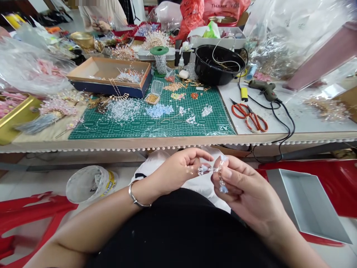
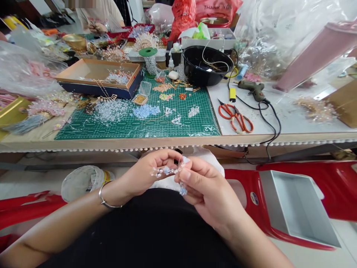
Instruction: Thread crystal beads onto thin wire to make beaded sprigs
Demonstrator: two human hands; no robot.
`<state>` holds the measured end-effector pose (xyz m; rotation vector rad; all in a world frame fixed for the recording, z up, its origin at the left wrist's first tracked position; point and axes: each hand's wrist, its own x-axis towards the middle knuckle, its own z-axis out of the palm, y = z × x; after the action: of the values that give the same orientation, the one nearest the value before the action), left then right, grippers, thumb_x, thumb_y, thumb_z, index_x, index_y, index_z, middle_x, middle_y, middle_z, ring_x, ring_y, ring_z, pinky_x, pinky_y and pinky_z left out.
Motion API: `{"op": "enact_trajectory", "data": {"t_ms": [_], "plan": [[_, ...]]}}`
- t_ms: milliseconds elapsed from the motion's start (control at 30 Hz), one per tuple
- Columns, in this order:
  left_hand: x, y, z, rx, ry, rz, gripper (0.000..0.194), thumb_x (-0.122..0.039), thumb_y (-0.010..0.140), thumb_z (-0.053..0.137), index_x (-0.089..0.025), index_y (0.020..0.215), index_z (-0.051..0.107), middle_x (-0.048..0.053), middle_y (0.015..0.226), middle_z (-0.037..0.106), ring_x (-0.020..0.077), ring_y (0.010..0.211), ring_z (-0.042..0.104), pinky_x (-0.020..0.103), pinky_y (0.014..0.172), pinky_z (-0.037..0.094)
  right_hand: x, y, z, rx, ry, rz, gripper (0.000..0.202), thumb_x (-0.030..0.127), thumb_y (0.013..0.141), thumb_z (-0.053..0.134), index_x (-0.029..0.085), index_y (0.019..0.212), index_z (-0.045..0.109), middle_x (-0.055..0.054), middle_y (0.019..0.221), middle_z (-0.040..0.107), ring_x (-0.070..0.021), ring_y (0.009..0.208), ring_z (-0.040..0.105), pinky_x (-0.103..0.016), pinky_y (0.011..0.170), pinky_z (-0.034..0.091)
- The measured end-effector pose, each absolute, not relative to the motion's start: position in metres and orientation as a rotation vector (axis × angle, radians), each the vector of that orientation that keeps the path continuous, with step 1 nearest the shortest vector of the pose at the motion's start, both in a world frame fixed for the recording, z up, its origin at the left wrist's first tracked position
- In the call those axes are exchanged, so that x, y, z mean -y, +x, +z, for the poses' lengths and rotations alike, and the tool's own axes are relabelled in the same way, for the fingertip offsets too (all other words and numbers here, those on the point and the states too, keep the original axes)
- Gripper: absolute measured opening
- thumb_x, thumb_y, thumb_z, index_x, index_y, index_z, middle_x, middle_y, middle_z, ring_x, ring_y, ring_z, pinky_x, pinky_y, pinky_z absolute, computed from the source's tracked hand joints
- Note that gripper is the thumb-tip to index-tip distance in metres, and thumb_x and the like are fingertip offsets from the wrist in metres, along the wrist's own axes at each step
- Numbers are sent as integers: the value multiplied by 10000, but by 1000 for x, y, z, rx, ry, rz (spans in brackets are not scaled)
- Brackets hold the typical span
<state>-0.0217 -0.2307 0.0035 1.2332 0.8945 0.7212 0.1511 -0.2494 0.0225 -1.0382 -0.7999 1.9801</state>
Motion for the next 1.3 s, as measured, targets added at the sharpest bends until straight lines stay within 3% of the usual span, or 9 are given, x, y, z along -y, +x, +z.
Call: {"op": "enact_trajectory", "data": {"t_ms": [100, 167, 400, 567, 800, 1000, 1100, 1200, 1300], "plan": [[229, -23, 1, -890, 1218, 764, 588, -397, 809, 633, -216, 1306, 378, -65, 645, 405, 84, 557, 391, 210, 513, 319, 250, 153, 19, 738, -994, 2120, 201, 331, 724, 729, 168, 702, 612, 53, 537, 432, -28, 421, 126, -217, 403, 93], [228, -27, 1, -946, 1339, 859, 637, -363, 785, 669, -223, 1311, 338, -68, 660, 421, 84, 570, 406, 211, 531, 337, 250, 154, 16, 733, -979, 2212, 191, 308, 728, 732, 155, 711, 618, 31, 590, 507, -21, 421, 145, -216, 406, 87], [213, -47, 24, -943, 1698, 707, 252, -270, 780, 658, -199, 937, 474, -68, 646, 439, 82, 580, 416, 218, 552, 351, 250, 154, 12, 830, -997, 2422, 244, 331, 688, 759, 149, 662, 598, 24, 563, 562, -28, 410, 228, -210, 405, 107], [205, -48, 38, -1031, 1747, 320, 204, -303, 764, 638, -191, 750, 468, -57, 618, 446, 81, 524, 376, 208, 467, 295, 251, 152, 9, 950, -1078, 2412, 253, 346, 706, 742, 154, 653, 585, 3, 625, 623, -35, 417, 283, -205, 405, 138], [205, -60, 30, -1260, 1790, 520, 118, -279, 797, 588, -204, 835, 506, -69, 572, 458, 88, 518, 399, 216, 522, 319, 249, 154, 3, 855, -1006, 2404, 241, 325, 697, 754, 151, 652, 594, 12, 608, 603, -26, 413, 257, -201, 399, 132], [203, -95, 30, -1229, 1798, 183, 127, -301, 807, 572, -199, 734, 590, -56, 548, 458, 83, 482, 393, 200, 465, 289, 247, 154, -4, 757, -926, 2390, 222, 309, 686, 766, 147, 646, 620, 52, 504, 503, -23, 398, 217, -199, 393, 122], [213, -105, 42, -1113, 1942, 23, 123, -262, 828, 542, -237, 842, 662, -19, 740, 621, 120, 628, 538, 209, 540, 364, 245, 152, -3, 804, -951, 2387, 239, 327, 668, 775, 148, 639, 621, 12, 566, 586, -34, 406, 287, -206, 395, 148], [224, -104, 65, -1338, 2170, 374, 309, -275, 836, 557, -285, 1142, 598, 2, 953, 645, 154, 781, 585, 233, 672, 419, 244, 149, -1, 867, -989, 2415, 231, 319, 678, 769, 145, 644, 621, -4, 600, 623, -37, 415, 326, -201, 396, 164], [223, -89, 82, -1260, 2250, 641, 351, -231, 892, 474, -298, 1230, 535, -9, 993, 641, 144, 841, 599, 231, 744, 431, 244, 147, -1, 934, -959, 2457, 230, 313, 684, 768, 140, 652, 619, -10, 612, 637, -38, 433, 363, -188, 399, 188]]}}
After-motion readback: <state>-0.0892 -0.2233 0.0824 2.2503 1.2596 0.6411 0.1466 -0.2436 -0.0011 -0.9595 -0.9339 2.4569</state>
